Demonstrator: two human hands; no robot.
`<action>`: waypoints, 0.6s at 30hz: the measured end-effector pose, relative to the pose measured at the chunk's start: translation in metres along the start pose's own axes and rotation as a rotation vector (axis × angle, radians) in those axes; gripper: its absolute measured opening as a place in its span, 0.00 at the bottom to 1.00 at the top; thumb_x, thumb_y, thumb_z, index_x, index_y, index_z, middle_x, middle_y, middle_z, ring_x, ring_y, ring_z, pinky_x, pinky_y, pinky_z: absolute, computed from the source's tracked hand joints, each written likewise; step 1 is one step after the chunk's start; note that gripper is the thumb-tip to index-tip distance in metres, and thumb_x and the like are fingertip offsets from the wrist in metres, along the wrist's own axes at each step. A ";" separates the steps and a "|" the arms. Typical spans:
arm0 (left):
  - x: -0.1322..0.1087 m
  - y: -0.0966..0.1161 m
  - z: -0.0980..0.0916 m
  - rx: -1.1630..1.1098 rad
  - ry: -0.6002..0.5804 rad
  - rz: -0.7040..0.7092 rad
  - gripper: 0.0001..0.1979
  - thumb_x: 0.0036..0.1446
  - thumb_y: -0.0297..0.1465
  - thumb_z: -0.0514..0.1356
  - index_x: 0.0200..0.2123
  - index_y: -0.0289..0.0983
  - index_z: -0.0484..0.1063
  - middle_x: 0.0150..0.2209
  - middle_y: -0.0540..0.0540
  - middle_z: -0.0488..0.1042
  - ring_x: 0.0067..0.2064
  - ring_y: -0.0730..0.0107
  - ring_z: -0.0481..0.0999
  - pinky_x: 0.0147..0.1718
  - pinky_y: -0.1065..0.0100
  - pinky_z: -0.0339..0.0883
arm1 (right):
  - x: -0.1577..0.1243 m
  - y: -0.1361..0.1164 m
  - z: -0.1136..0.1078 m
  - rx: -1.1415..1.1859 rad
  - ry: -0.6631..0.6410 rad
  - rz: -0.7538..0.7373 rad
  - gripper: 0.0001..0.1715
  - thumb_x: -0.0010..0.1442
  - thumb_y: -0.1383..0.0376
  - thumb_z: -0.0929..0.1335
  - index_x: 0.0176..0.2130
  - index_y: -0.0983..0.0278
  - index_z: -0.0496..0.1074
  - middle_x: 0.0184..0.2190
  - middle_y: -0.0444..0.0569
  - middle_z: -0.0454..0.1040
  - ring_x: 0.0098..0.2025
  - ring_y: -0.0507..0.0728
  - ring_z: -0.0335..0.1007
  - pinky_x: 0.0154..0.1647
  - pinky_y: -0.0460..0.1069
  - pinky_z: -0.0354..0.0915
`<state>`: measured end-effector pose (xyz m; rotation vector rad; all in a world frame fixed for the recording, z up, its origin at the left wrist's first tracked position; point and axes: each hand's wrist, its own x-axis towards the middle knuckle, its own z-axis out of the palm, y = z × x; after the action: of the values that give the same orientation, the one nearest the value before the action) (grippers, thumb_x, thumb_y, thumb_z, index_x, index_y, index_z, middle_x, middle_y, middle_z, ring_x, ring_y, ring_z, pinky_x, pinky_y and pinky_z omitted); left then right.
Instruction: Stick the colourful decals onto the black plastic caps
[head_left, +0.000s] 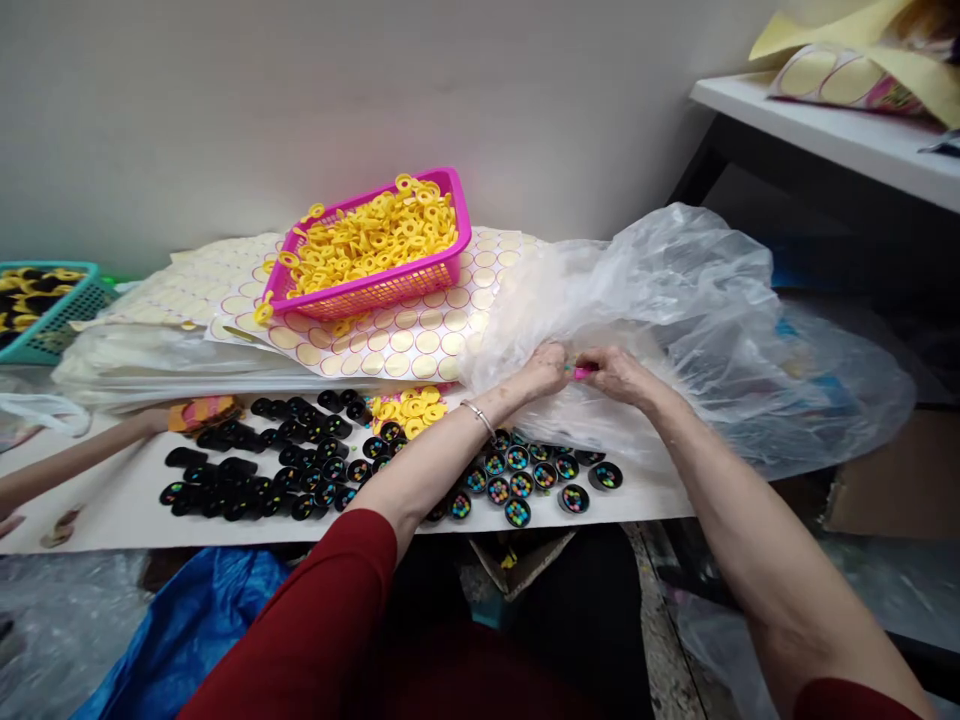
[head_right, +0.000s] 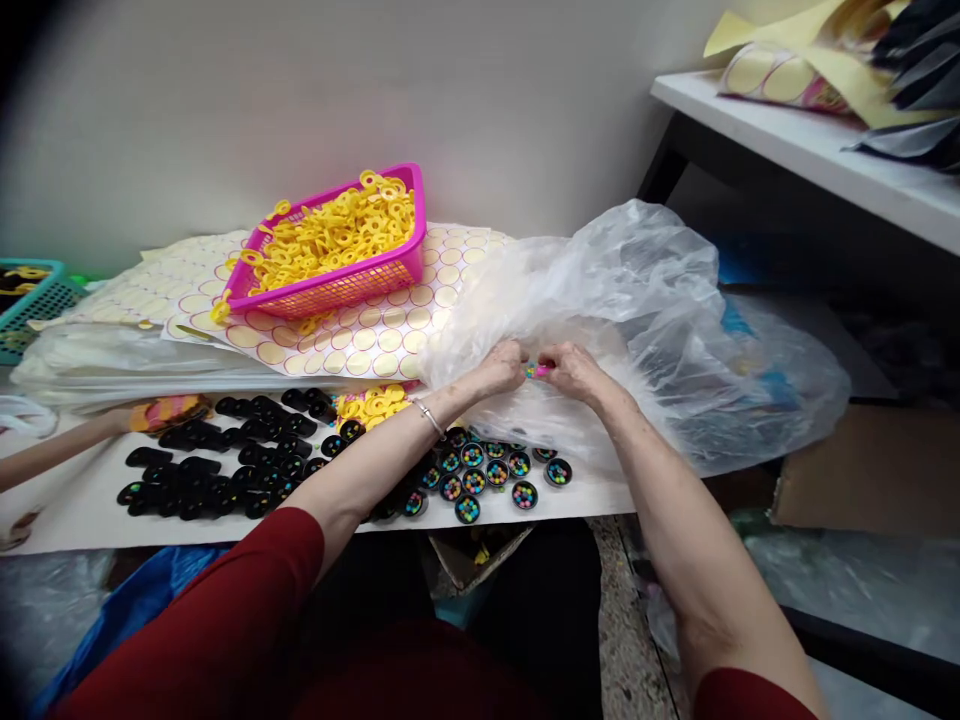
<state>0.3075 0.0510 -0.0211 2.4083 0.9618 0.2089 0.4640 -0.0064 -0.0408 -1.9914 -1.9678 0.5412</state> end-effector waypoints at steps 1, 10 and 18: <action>0.001 -0.004 0.000 0.017 -0.032 -0.021 0.06 0.48 0.20 0.60 0.27 0.31 0.77 0.30 0.41 0.78 0.41 0.58 0.78 0.40 0.65 0.71 | -0.003 0.000 0.004 0.006 0.010 -0.008 0.09 0.53 0.65 0.66 0.29 0.64 0.77 0.25 0.47 0.74 0.31 0.55 0.66 0.32 0.47 0.59; 0.005 -0.021 0.016 -0.038 -0.026 -0.106 0.12 0.45 0.19 0.56 0.32 0.34 0.75 0.40 0.41 0.78 0.48 0.59 0.76 0.48 0.63 0.70 | -0.003 -0.008 0.028 -0.066 0.065 0.192 0.08 0.52 0.67 0.67 0.28 0.63 0.78 0.32 0.53 0.77 0.34 0.58 0.69 0.34 0.49 0.57; 0.004 -0.019 0.009 -0.300 -0.004 -0.142 0.04 0.46 0.22 0.57 0.24 0.36 0.68 0.27 0.49 0.70 0.34 0.69 0.69 0.33 0.68 0.64 | -0.003 -0.008 0.041 0.064 0.223 0.274 0.05 0.47 0.64 0.67 0.25 0.62 0.74 0.27 0.52 0.74 0.32 0.58 0.67 0.33 0.50 0.57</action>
<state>0.3022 0.0619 -0.0389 2.0597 1.0165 0.2750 0.4382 -0.0115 -0.0738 -2.1896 -1.5419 0.4148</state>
